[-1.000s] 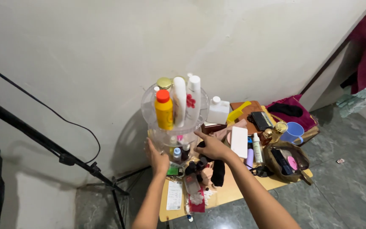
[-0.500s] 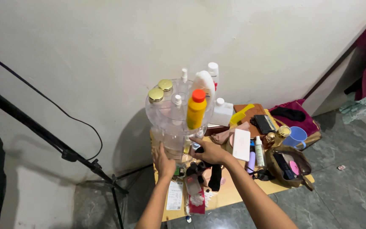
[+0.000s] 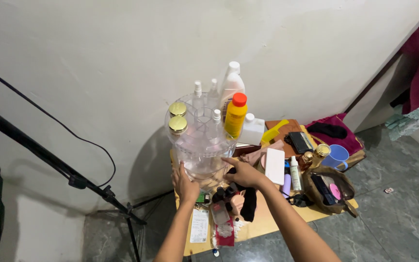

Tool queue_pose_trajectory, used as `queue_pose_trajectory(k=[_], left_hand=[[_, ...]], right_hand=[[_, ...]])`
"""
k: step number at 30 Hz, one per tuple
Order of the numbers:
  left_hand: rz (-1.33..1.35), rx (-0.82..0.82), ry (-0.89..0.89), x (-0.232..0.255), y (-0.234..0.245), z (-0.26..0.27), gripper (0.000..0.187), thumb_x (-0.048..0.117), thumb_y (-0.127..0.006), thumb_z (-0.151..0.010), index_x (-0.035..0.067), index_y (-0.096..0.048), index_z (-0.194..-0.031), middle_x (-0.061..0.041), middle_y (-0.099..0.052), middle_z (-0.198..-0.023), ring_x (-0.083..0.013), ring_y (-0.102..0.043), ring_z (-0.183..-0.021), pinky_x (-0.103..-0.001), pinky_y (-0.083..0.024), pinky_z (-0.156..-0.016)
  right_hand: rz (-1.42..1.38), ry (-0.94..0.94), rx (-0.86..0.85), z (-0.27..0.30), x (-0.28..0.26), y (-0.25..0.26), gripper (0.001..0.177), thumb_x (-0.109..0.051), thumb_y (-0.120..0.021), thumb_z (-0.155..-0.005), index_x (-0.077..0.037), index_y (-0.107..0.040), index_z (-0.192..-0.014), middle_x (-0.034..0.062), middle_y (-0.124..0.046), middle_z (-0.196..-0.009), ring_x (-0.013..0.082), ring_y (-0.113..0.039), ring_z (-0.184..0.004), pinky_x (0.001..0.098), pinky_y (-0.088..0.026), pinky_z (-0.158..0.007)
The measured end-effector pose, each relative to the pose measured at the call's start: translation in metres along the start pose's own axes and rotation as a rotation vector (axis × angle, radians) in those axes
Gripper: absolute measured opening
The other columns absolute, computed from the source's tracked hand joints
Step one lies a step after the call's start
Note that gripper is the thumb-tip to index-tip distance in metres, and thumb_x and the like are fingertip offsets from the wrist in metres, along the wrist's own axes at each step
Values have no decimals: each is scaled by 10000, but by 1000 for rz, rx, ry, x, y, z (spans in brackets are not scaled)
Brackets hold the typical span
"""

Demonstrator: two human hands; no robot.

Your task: Organizing various skincare and beauty products in a clear rotating organizer.

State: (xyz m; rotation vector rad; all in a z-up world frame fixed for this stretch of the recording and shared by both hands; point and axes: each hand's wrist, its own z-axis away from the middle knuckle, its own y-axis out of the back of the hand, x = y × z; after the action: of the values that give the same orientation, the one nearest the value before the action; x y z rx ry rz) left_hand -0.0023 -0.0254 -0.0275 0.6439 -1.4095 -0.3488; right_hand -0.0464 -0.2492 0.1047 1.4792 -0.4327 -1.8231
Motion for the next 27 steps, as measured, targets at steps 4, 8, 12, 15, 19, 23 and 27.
queue_pose_trajectory(k=[4, 8, 12, 15, 19, 23, 27], left_hand=[[-12, 8, -46, -6, -4, 0, 933, 22, -696, -765, 227, -277, -1573, -216, -180, -1662, -397, -135, -1553, -479, -134, -1259], [-30, -35, -38, -11, -6, 0, 891, 14, -661, -774, 244, -320, -1564, -186, -211, -1664, -396, -161, -1540, -477, -136, -1252], [-19, 10, -148, -17, -9, 10, 810, -30, -635, -751, 218, -436, -1496, -192, -368, -1569, -389, -280, -1487, -499, -187, -1226], [56, 63, -185, -20, -4, 28, 676, -60, -617, -736, 145, -522, -1372, -178, -523, -1434, -384, -415, -1399, -494, -291, -1177], [117, 84, -142, -27, 5, 44, 567, -63, -633, -741, 97, -552, -1279, -181, -563, -1345, -392, -475, -1317, -480, -350, -1119], [136, 77, -126, -38, 18, 62, 548, -77, -646, -737, 82, -563, -1255, -182, -570, -1316, -389, -488, -1307, -461, -367, -1102], [127, 22, -76, -44, 37, 66, 555, -53, -705, -734, 80, -557, -1252, -186, -558, -1298, -381, -483, -1288, -448, -386, -1084]], right_hand=[[98, 349, 218, -28, 60, -10, 807, -250, -815, -866, -117, -406, -1549, 287, -637, -1250, 393, -629, -1124, 440, -491, -938], [128, 186, 192, -10, 40, -5, 695, -285, -825, -836, -96, -537, -1440, 289, -682, -1169, 403, -645, -1133, 467, -494, -986], [73, -214, 8, 6, 24, -24, 453, -286, -733, -815, -128, -720, -1240, 113, -788, -1093, 316, -808, -909, 421, -644, -834], [390, 56, 194, -11, 59, -76, 471, -220, -773, -786, -224, -716, -1253, 116, -756, -1089, 320, -706, -1024, 455, -563, -871], [478, 42, 200, -27, 61, -115, 558, -117, -728, -754, -242, -675, -1295, 132, -704, -1131, 334, -709, -978, 487, -569, -774], [539, 7, 88, -34, 49, -127, 507, -234, -791, -792, -221, -681, -1287, 169, -711, -1114, 348, -708, -1007, 468, -563, -840], [554, -65, -34, -37, 46, -135, 580, -358, -867, -729, -117, -657, -1213, 156, -715, -1146, 326, -711, -1057, 448, -562, -879]])
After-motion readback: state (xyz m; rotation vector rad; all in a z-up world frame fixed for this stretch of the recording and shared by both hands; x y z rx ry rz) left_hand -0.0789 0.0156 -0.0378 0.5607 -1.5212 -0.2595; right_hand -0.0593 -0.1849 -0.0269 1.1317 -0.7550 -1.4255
